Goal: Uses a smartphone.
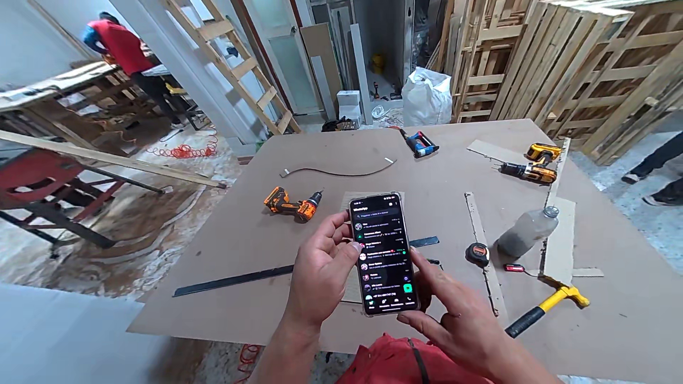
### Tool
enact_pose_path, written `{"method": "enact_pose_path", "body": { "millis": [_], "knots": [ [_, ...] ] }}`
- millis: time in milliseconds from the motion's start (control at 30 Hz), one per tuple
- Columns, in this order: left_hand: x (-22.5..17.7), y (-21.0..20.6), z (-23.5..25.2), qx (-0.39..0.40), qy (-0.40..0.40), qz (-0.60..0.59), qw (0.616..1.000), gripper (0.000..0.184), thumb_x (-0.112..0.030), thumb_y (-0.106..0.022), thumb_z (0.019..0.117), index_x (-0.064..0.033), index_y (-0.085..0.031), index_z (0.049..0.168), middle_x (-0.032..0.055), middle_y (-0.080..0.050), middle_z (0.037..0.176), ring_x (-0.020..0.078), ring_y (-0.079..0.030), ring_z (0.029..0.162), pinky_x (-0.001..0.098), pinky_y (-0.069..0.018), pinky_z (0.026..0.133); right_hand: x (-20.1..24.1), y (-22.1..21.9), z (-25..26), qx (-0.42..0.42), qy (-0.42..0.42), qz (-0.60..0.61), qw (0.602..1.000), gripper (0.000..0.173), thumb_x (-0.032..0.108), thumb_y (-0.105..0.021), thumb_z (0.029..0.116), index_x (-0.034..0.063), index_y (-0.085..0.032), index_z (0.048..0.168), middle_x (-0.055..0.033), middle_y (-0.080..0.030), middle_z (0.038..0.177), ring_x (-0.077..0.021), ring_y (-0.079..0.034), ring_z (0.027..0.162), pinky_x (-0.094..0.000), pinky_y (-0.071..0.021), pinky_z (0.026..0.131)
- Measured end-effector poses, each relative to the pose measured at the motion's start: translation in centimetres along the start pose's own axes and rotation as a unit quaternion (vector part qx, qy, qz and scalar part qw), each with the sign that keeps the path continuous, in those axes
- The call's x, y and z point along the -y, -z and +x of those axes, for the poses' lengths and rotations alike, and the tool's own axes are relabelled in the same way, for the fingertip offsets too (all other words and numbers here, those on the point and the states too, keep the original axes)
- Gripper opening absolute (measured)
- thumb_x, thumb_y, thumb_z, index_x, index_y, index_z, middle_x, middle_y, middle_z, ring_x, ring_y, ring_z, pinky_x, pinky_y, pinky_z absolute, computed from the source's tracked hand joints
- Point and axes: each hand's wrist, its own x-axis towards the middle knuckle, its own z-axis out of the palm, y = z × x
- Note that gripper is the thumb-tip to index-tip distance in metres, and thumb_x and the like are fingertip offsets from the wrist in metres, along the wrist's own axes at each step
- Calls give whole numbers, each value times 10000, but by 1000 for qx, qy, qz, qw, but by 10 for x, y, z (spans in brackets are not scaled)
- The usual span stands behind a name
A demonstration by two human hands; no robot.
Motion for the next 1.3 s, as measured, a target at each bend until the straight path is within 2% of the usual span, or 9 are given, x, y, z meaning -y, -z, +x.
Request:
{"method": "enact_pose_path", "body": {
  "millis": [133, 733, 933, 1300],
  "knots": [
    [3, 0, 2, 6, 7, 9, 1000, 455, -25, -499, 948, -55, -568, 1397, 150, -722, 1162, 280, -738, 984, 429, -648, 810, -1, -2, -1, -1, -6, 3, 1000, 796, 377, -753, 948, 90, -376, 1587, -65, -718, 1155, -71, -705, 905, -270, -630, 810],
    [7, -6, 6, 43, 29, 6, 999, 530, -9, -512, 921, -61, -518, 1448, 142, -690, 1248, 280, -727, 1028, 424, -647, 833, -3, 1, -6, -3, -39, 4, 999, 799, 386, -748, 951, 108, -365, 1595, -39, -718, 1111, -64, -698, 850, -265, -633, 760],
    [6, -5, 4, 63, 30, 7, 998, 602, -8, -558, 895, -92, -486, 1487, 134, -665, 1300, 285, -717, 1071, 426, -648, 857, -3, 3, -6, 1, -39, 2, 999, 800, 392, -744, 953, 112, -361, 1597, -40, -718, 1113, -66, -696, 860, -266, -630, 766],
    [5, -7, 0, 86, 49, 7, 995, 725, 7, -575, 858, -136, -417, 1551, 128, -653, 1335, 299, -727, 1047, 448, -651, 855, -4, 7, -8, 2, -36, 4, 999, 795, 388, -745, 953, 111, -365, 1595, -42, -714, 1137, -63, -700, 861, -267, -636, 763]
  ]
}}
